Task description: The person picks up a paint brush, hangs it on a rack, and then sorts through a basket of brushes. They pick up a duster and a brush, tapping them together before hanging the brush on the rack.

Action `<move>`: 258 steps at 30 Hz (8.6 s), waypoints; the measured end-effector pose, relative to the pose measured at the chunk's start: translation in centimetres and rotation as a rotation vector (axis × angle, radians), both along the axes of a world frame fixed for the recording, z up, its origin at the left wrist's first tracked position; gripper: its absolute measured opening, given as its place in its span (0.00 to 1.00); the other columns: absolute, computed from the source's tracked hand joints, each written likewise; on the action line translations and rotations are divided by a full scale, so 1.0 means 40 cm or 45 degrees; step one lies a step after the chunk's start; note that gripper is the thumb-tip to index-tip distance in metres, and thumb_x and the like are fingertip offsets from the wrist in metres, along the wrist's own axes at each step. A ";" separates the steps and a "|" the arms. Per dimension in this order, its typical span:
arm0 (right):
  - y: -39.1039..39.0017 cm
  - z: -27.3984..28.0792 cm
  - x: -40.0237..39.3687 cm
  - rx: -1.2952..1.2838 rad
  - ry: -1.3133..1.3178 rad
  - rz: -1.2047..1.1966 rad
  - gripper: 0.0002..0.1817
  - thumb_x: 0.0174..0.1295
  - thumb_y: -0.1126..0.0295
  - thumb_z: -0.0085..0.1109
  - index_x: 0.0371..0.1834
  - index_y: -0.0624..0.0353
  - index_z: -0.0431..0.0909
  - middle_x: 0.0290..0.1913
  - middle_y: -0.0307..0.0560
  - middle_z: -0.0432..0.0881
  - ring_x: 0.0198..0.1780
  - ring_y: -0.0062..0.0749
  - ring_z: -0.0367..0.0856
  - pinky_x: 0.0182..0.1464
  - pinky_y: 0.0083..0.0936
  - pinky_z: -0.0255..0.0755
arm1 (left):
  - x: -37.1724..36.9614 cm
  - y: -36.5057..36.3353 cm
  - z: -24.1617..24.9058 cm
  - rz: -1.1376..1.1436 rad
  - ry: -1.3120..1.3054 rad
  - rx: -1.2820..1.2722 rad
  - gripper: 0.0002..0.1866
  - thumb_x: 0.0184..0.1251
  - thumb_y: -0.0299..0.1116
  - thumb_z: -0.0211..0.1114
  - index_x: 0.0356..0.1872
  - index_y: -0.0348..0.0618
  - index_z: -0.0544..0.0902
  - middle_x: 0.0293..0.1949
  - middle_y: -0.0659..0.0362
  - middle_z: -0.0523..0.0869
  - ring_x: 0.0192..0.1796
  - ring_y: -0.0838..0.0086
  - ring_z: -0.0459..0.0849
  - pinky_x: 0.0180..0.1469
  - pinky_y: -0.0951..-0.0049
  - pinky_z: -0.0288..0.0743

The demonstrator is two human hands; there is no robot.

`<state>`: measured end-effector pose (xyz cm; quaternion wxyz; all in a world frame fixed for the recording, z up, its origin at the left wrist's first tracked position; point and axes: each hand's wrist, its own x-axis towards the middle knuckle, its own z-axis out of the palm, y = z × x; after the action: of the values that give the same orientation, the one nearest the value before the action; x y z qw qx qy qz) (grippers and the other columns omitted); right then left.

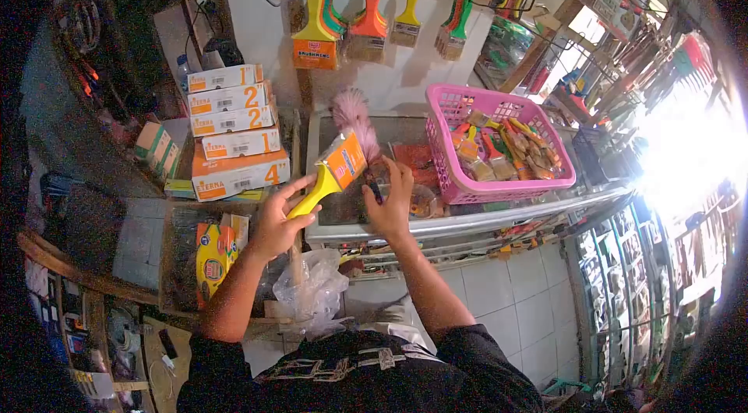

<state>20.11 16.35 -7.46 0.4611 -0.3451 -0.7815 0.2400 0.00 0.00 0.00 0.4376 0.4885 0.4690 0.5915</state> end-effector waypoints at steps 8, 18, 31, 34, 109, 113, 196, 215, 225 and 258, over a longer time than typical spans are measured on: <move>-0.087 0.328 0.018 0.555 -0.597 0.231 0.44 0.55 0.57 0.75 0.79 0.41 0.69 0.80 0.53 0.64 0.76 0.58 0.61 0.74 0.58 0.54 | -0.047 0.076 0.138 -0.220 0.287 -0.046 0.29 0.69 0.18 0.68 0.72 0.29 0.76 0.63 0.50 0.87 0.66 0.70 0.84 0.70 0.70 0.76; -0.015 0.415 -0.035 0.487 -0.366 0.358 0.29 0.63 0.61 0.69 0.68 0.52 0.76 0.70 0.53 0.72 0.71 0.55 0.69 0.69 0.52 0.60 | -0.089 0.106 0.370 -0.428 0.042 -0.201 0.23 0.77 0.21 0.61 0.70 0.36 0.76 0.62 0.54 0.85 0.65 0.74 0.84 0.65 0.74 0.79; 0.018 0.531 -0.163 0.039 -0.066 0.752 0.15 0.76 0.65 0.61 0.58 0.64 0.80 0.41 0.70 0.85 0.44 0.70 0.84 0.44 0.50 0.76 | -0.138 0.179 0.465 0.261 0.363 0.374 0.16 0.77 0.28 0.67 0.61 0.35 0.78 0.52 0.59 0.84 0.54 0.79 0.84 0.61 0.76 0.79; 0.020 0.562 -0.188 0.046 0.076 0.776 0.15 0.74 0.65 0.62 0.55 0.66 0.81 0.40 0.70 0.85 0.44 0.67 0.85 0.44 0.47 0.77 | -0.144 0.192 0.487 0.359 0.270 0.415 0.16 0.78 0.29 0.67 0.61 0.35 0.77 0.52 0.59 0.85 0.53 0.79 0.85 0.58 0.77 0.80; 0.267 0.436 -0.380 0.665 -0.340 0.193 0.44 0.63 0.72 0.63 0.83 0.62 0.57 0.84 0.64 0.56 0.83 0.58 0.57 0.74 0.55 0.66 | -0.267 0.507 0.390 0.782 1.279 0.314 0.30 0.71 0.33 0.71 0.70 0.39 0.69 0.56 0.44 0.84 0.60 0.50 0.84 0.67 0.53 0.74; 0.197 0.474 -0.290 0.559 -0.478 0.185 0.48 0.61 0.66 0.70 0.83 0.64 0.56 0.86 0.61 0.51 0.83 0.60 0.55 0.74 0.58 0.68 | -0.202 0.410 0.384 0.915 1.682 0.301 0.39 0.66 0.32 0.71 0.76 0.40 0.63 0.66 0.43 0.77 0.71 0.47 0.73 0.76 0.46 0.60; 0.595 0.259 1.080 0.099 -0.360 0.031 0.36 0.62 0.42 0.68 0.68 0.52 0.83 0.68 0.56 0.81 0.75 0.52 0.73 0.76 0.49 0.62 | 0.937 0.942 0.198 -0.034 0.862 0.828 0.08 0.67 0.20 0.70 0.46 0.37 0.89 0.48 0.53 0.86 0.51 0.62 0.88 0.53 0.67 0.81; 0.464 0.307 0.968 -0.057 0.111 -0.135 0.13 0.71 0.67 0.67 0.50 0.66 0.86 0.37 0.48 0.87 0.41 0.33 0.85 0.48 0.32 0.77 | 0.926 0.909 0.255 -0.337 -0.034 0.517 0.12 0.77 0.28 0.68 0.55 0.34 0.82 0.46 0.61 0.81 0.45 0.82 0.80 0.36 0.79 0.84; 0.462 0.249 0.979 -0.333 0.632 0.026 0.12 0.78 0.69 0.61 0.56 0.67 0.82 0.39 0.43 0.87 0.42 0.25 0.83 0.46 0.26 0.76 | 0.943 0.908 0.213 -0.470 0.173 0.442 0.16 0.78 0.34 0.67 0.57 0.32 0.80 0.41 0.61 0.83 0.37 0.84 0.82 0.35 0.80 0.79; 0.036 0.381 0.717 -0.091 0.198 0.273 0.27 0.51 0.79 0.67 0.59 0.61 0.88 0.42 0.52 0.87 0.46 0.46 0.85 0.54 0.36 0.77 | 0.557 0.441 0.189 -1.309 -0.251 -0.079 0.45 0.73 0.50 0.73 0.82 0.40 0.62 0.71 0.52 0.77 0.62 0.66 0.86 0.53 0.65 0.90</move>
<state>48.80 17.78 7.76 0.4794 -0.2561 -0.7668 0.3414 22.26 17.65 7.56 0.7277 0.5846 0.1424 0.3293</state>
